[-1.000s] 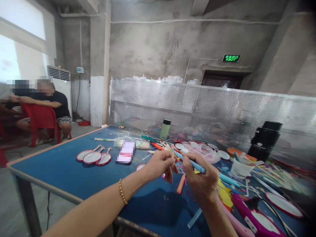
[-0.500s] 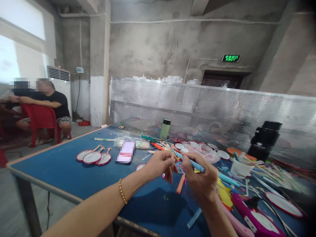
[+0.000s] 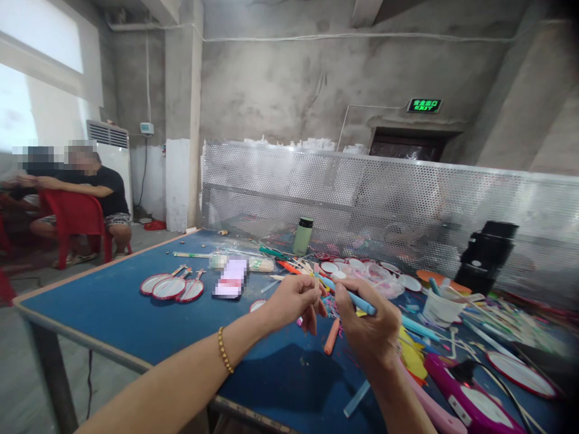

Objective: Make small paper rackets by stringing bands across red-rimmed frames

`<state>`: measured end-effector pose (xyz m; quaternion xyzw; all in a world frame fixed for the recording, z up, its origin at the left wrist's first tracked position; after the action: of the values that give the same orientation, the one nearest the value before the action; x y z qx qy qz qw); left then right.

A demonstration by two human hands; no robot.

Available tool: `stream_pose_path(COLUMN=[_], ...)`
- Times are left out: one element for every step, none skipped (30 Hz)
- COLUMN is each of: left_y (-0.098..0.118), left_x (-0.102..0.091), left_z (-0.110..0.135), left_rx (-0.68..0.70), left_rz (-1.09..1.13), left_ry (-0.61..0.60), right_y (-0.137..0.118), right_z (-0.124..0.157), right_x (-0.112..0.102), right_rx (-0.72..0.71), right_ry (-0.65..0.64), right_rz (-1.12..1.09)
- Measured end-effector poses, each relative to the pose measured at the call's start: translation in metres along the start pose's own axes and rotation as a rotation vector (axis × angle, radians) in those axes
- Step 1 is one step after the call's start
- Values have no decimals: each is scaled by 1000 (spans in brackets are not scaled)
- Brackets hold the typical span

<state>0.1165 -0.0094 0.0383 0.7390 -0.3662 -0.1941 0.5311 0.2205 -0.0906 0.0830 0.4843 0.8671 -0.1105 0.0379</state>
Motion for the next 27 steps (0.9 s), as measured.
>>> stream_pose_path(left_y=[0,0,0,0,1,1,1,1,0,0,0,0,0,0,0,0,-1,-1,-2,-2,-2,-2,-2,-2,-1,-1,-1], left_x=[0,0,0,0,0,0,0,0,0,0,0,0,0,0,0,0,0,0,0,0,0,-1,-1,-1,-1,0,0], left_z=[0,0,0,0,0,0,0,0,0,0,0,0,0,0,0,0,0,0,0,0,0,0,0,0,0,0,0], left_rx=[-3,-7,-11,-13,-13,-12,-9,-7,-5,-4,-4,-5,-5,-6,-5,-4,-2,-1,-1,-1,0,1,1,1,0,-2,-4], left_rz=[1,2,4,5,7,8,8,7,5,3,1,1,2,2,3,3,3,4,4,4,4,3,1,0,-2,-3,-3], left_ry=[0,1,2,3,3,1,-2,-4,-5,-5,-4,-2,-2,-3,-5,-8,-11,-14,-18,-21,-23,-25,-25,-24,-22,-20,-18], right_y=[0,0,0,0,0,1,1,1,2,3,3,4,4,4,4,4,3,3,3,3,3,4,4,4,4,4,4], right_z=[0,0,0,0,0,0,1,1,1,1,2,2,2,2,2,2,1,1,1,1,1,1,1,1,1,1,1], right_x=[0,1,1,1,1,1,1,1,1,1,1,2,2,2,2,2,2,2,2,2,2,2,2,2,2,2,2], right_rx=[1,2,5,6,6,5,4,3,5,9,13,18,22,23,23,21,20,21,24,28,33,39,42,42,42,41,39], right_ry=[-6,-15,-21,-26,-28,-29,-26,-24,-21,-22,-23,-26,-31,-34,-34,-34,-31,-26,-21,-19,-19,-20,-24,-30,-36,-38,-37], right_rz=[1,4,8,12,14,14,11,7,2,-3,-6,-7,-5,-3,-2,-1,-1,-3,-7,-10,-11,-12,-12,-10,-8,-5,-4])
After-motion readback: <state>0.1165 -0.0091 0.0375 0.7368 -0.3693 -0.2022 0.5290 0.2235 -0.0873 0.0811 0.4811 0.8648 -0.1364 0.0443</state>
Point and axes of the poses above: each hand's wrist, its own z-axis away from the middle knuckle, its own x-axis out of the palm, y = z × x, the point moved 5 cm from there along -z, towards the middle knuckle, and after that the axes turned 5 degrees about z, right-handed, at the moved point
